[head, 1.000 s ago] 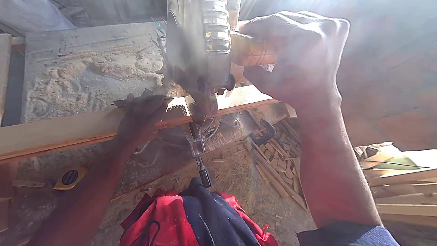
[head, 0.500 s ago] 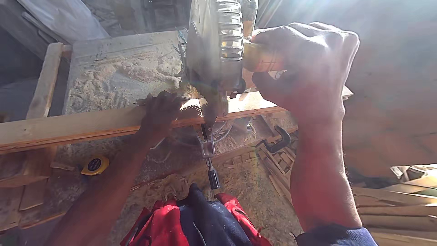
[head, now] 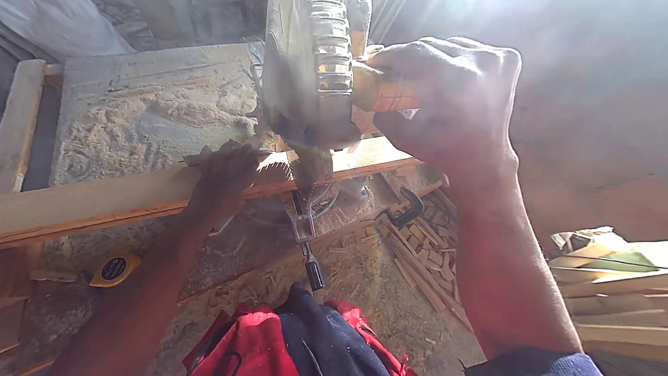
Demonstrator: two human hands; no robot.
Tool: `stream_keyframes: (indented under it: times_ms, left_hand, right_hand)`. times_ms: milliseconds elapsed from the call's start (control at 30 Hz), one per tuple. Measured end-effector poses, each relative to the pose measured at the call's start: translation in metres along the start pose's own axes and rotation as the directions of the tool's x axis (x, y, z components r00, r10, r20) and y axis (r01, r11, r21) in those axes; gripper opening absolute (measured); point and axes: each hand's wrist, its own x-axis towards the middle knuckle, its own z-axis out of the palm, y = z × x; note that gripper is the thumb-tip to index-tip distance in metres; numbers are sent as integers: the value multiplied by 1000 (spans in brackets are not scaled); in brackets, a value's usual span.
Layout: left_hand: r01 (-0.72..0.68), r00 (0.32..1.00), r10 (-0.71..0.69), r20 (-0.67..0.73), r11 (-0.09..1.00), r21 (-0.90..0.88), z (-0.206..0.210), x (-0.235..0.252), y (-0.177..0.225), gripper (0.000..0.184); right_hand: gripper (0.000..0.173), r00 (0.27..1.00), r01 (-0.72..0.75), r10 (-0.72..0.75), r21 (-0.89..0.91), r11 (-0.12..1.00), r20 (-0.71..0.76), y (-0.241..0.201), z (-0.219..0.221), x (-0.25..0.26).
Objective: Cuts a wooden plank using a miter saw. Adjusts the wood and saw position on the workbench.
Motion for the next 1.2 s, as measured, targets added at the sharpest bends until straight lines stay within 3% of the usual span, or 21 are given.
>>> stream_keyframes:
  times_ms: [67, 100, 133, 200, 233, 267, 333, 533, 633, 700, 800, 900, 1167, 1200]
  left_hand:
    - [-3, 1000, 3, -2, 1000, 7, -4, 0, 2, 105]
    - [7, 1000, -7, 16, 1000, -1, -4, -1, 2, 104]
    - [14, 1000, -13, 28, 1000, -20, -2, -1, 1, 101]
    - [24, 999, -22, 39, 999, -37, 0, -1, -1, 96]
    - [23, 999, -21, 46, 999, -24, 1, 0, -2, 96]
    - [18, 999, -18, 51, 1000, -11, 2, 1, -3, 96]
    - [16, 999, -16, 49, 1000, -14, 2, 1, -4, 96]
    - [6, 1000, -5, 23, 999, -34, 2, -1, -5, 95]
    - [19, 999, -17, 49, 999, -41, -1, -1, -4, 99]
    - [34, 996, -33, 81, 999, -20, -3, 1, -3, 102]
    - [6, 997, -5, 76, 1000, -14, 4, 0, -7, 105]
    - [-6, 995, 8, 103, 1000, -21, 6, 0, -10, 113]
    - [42, 996, -40, 83, 999, -17, -2, -1, -2, 104]
    - [47, 995, -46, 88, 999, -8, -2, 0, -2, 104]
  right_hand:
    - [28, 979, -103, 98, 20, 994, 177, -14, -10, -4]
    - [28, 898, -233, 204, 28, 972, 389, -31, -21, -5]
    - [31, 827, -307, 261, 10, 952, 498, -40, -26, -4]
    - [31, 849, -268, 243, -15, 963, 469, -38, -27, -3]
    - [31, 911, -195, 186, -12, 981, 367, -29, -21, -4]
    - [31, 981, -83, 83, -8, 997, 173, -12, -10, -2]
    - [32, 1000, 10, -10, -2, 1000, 21, 3, -1, 2]
    - [30, 1000, 10, -10, -3, 1000, 17, 2, -1, 3]
    - [30, 996, -28, 28, 7, 1000, 84, -1, -7, 5]
    - [38, 960, -119, 121, -23, 993, 253, -6, -18, 14]
    - [46, 773, -248, 282, -139, 959, 569, -19, -27, 49]
    - [35, 682, -265, 297, -153, 952, 668, -23, -23, 69]
    - [27, 732, -318, 318, -110, 942, 603, -22, -21, 60]
    - [24, 794, -231, 225, -62, 971, 564, -9, -14, 54]
